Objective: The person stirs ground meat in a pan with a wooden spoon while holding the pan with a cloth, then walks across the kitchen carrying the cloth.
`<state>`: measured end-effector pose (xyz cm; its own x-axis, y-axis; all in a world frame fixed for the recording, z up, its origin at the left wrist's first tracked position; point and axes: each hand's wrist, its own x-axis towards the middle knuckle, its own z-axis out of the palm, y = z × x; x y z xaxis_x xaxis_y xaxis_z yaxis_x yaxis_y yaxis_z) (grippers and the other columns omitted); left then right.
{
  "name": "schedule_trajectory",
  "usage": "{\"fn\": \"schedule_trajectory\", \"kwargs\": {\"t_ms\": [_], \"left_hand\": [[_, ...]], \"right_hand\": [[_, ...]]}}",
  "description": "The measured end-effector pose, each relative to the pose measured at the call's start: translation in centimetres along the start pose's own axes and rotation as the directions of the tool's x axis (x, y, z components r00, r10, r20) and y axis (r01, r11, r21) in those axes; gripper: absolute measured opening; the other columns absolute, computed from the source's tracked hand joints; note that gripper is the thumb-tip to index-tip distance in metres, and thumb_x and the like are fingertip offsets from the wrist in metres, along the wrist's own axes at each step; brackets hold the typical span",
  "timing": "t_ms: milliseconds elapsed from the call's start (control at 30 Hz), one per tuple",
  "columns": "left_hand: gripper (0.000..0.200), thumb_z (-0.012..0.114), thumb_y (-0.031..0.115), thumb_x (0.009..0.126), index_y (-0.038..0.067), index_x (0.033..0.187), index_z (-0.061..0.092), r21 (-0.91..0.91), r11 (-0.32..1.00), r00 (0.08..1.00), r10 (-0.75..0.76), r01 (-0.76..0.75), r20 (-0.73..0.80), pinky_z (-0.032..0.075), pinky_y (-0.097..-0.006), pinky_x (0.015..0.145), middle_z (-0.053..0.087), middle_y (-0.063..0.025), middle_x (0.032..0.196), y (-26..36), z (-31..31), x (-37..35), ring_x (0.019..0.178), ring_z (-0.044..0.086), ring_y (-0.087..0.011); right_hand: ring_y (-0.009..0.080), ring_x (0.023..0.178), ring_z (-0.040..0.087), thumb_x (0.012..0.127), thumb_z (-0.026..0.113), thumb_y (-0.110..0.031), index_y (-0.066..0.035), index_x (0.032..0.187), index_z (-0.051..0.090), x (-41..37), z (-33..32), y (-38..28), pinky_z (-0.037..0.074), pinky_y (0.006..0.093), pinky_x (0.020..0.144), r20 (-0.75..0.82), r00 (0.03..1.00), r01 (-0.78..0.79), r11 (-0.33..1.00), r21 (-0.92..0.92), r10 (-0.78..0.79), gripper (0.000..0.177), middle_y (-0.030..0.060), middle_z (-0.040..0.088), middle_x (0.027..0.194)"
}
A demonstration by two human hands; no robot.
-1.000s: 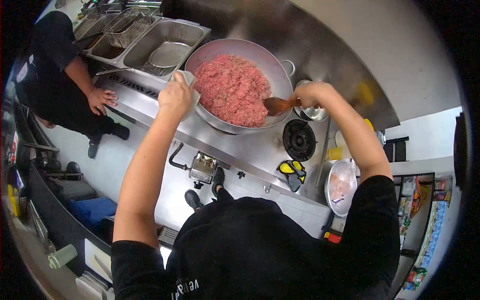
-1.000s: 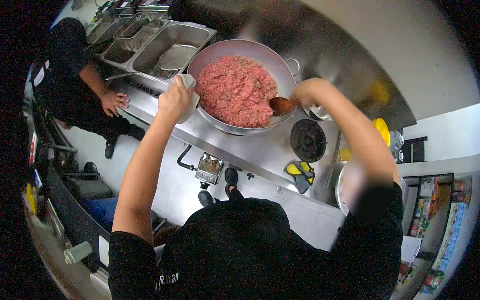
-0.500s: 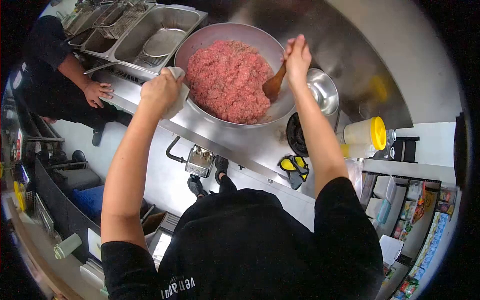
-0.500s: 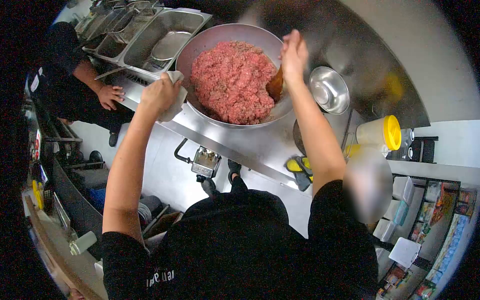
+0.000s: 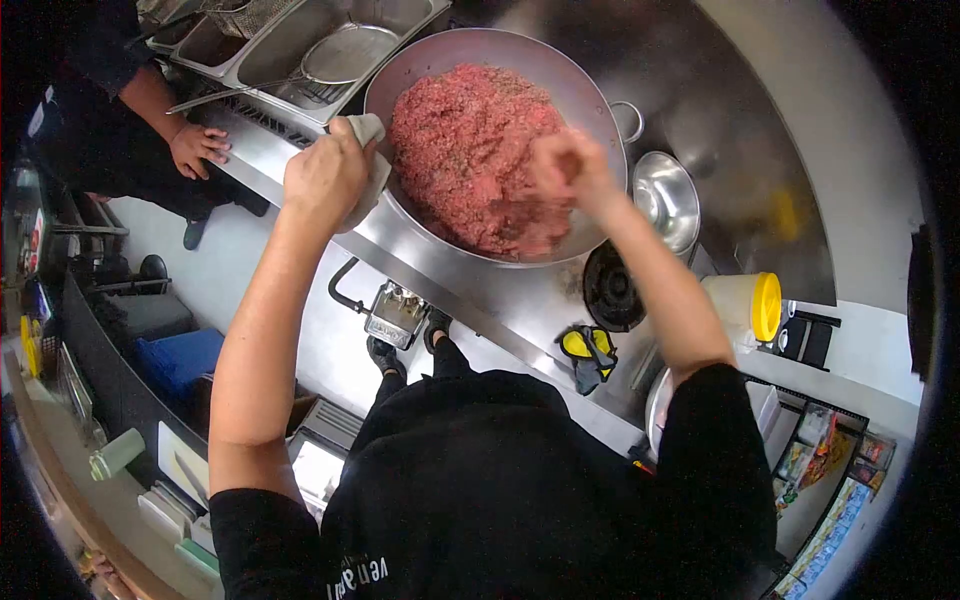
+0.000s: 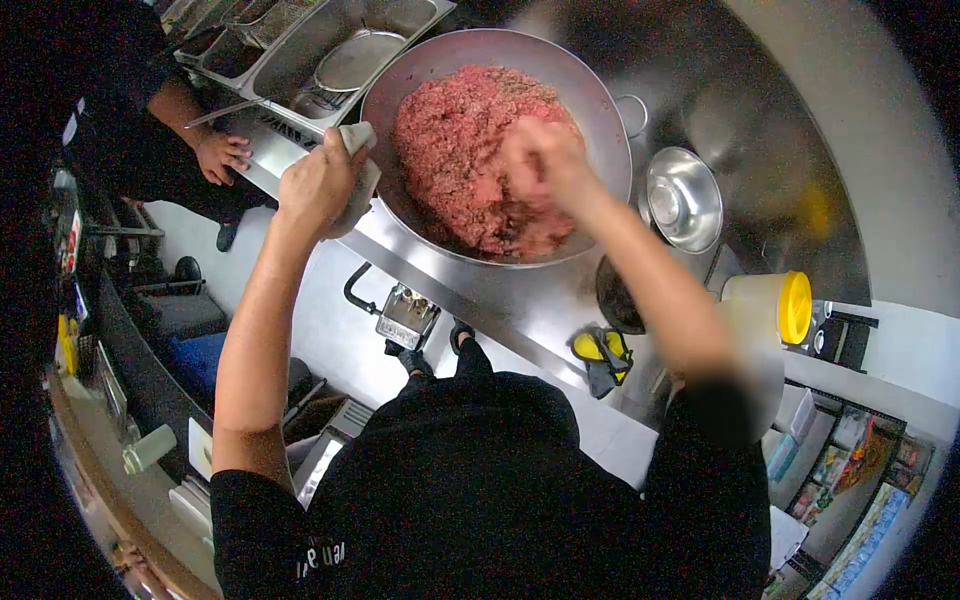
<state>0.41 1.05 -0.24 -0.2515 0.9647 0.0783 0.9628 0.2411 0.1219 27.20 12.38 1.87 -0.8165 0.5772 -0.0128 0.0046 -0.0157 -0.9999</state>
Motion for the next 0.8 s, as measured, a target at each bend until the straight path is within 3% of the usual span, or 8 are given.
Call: {"fn": "schedule_trajectory", "kwargs": {"t_ms": [167,233,367,500,567,633,733,800], "left_hand": [[0.037,0.044,0.034,0.091,-0.002,0.099,0.044,-0.076,0.997,1.0,0.001,-0.001,-0.003,0.05,-0.0447,0.065,0.064,-0.0221,0.079,-0.2,-0.1,0.0,0.075,0.064,-0.0365],[0.037,0.045,0.035,0.09,-0.002,0.095,0.043,-0.076,0.997,1.0,0.004,-0.006,-0.025,0.05,-0.0442,0.063,0.064,-0.0208,0.075,-0.1,-0.3,0.1,0.071,0.064,-0.0359],[0.038,0.046,0.036,0.09,-0.002,0.092,0.043,-0.054,0.998,0.998,0.022,-0.026,-0.066,0.051,-0.0434,0.059,0.063,-0.0193,0.071,0.1,-0.3,-0.2,0.066,0.064,-0.0348],[0.039,0.046,0.037,0.09,-0.002,0.091,0.044,-0.041,0.999,0.999,-0.009,0.007,-0.037,0.051,-0.0431,0.057,0.063,-0.0188,0.069,0.0,-0.1,0.1,0.065,0.064,-0.0349],[0.039,0.046,0.037,0.09,-0.002,0.091,0.044,-0.071,0.997,0.999,-0.008,0.006,-0.035,0.051,-0.0432,0.058,0.063,-0.0191,0.069,0.0,-0.2,0.0,0.065,0.064,-0.0353],[0.038,0.046,0.036,0.09,-0.002,0.091,0.045,-0.062,0.998,1.0,-0.013,0.012,-0.028,0.051,-0.0432,0.059,0.063,-0.0192,0.069,0.1,-0.2,0.2,0.066,0.064,-0.0354],[0.038,0.047,0.036,0.089,-0.002,0.091,0.045,-0.058,0.998,1.0,-0.019,0.018,-0.018,0.051,-0.0434,0.06,0.063,-0.0197,0.069,0.0,-0.3,0.2,0.067,0.064,-0.0356],[0.038,0.047,0.036,0.089,-0.002,0.091,0.045,-0.065,0.998,1.0,-0.013,0.012,-0.013,0.051,-0.0435,0.061,0.063,-0.0201,0.069,0.0,-0.3,0.1,0.067,0.064,-0.0358]], "right_hand": [[0.0087,0.033,0.028,0.089,0.028,-0.062,-0.01,0.048,0.035,0.8,-3.7,-5.3,0.022,0.0236,0.034,-0.098,0.994,0.034,0.998,-0.061,-0.04,0.067,0.0007,0.033,0.04],[0.0101,0.033,0.028,0.087,0.025,-0.068,-0.01,0.05,0.035,2.8,-1.2,-7.8,0.023,0.024,0.034,0.075,0.993,0.08,0.989,0.126,-0.09,0.069,0.0002,0.032,0.039],[0.0124,0.032,0.031,0.086,0.023,-0.069,-0.01,0.051,0.035,5.7,5.4,-6.1,0.026,0.0261,0.034,0.202,0.956,0.105,0.892,0.439,-0.211,0.07,0.0005,0.032,0.039],[0.0112,0.036,0.033,0.092,0.035,-0.051,-0.008,0.05,0.036,3.2,5.0,-1.1,0.026,0.025,0.036,0.266,0.963,-0.005,0.986,0.167,-0.04,0.06,0.0008,0.034,0.042],[0.0102,0.036,0.033,0.091,0.035,-0.048,-0.008,0.05,0.037,1.4,2.1,-0.7,0.026,0.0245,0.035,0.18,0.983,-0.049,0.988,0.147,0.022,0.057,0.0009,0.035,0.043],[0.0111,0.033,0.029,0.089,0.031,-0.059,-0.009,0.052,0.035,1.0,-0.6,-2.0,0.023,0.0245,0.035,0.178,0.98,-0.091,0.995,0.028,0.085,0.063,0.0004,0.032,0.041],[0.0113,0.033,0.029,0.089,0.027,-0.06,-0.009,0.052,0.035,2.6,-1.5,-5.3,0.023,0.0252,0.034,0.126,0.99,-0.079,0.991,0.107,0.065,0.064,-0.0005,0.031,0.04],[0.0116,0.033,0.029,0.088,0.025,-0.063,-0.01,0.052,0.036,4.8,0.9,-7.5,0.024,0.0254,0.034,0.133,0.98,0.137,0.988,0.073,-0.146,0.066,-0.0008,0.03,0.039]]}}
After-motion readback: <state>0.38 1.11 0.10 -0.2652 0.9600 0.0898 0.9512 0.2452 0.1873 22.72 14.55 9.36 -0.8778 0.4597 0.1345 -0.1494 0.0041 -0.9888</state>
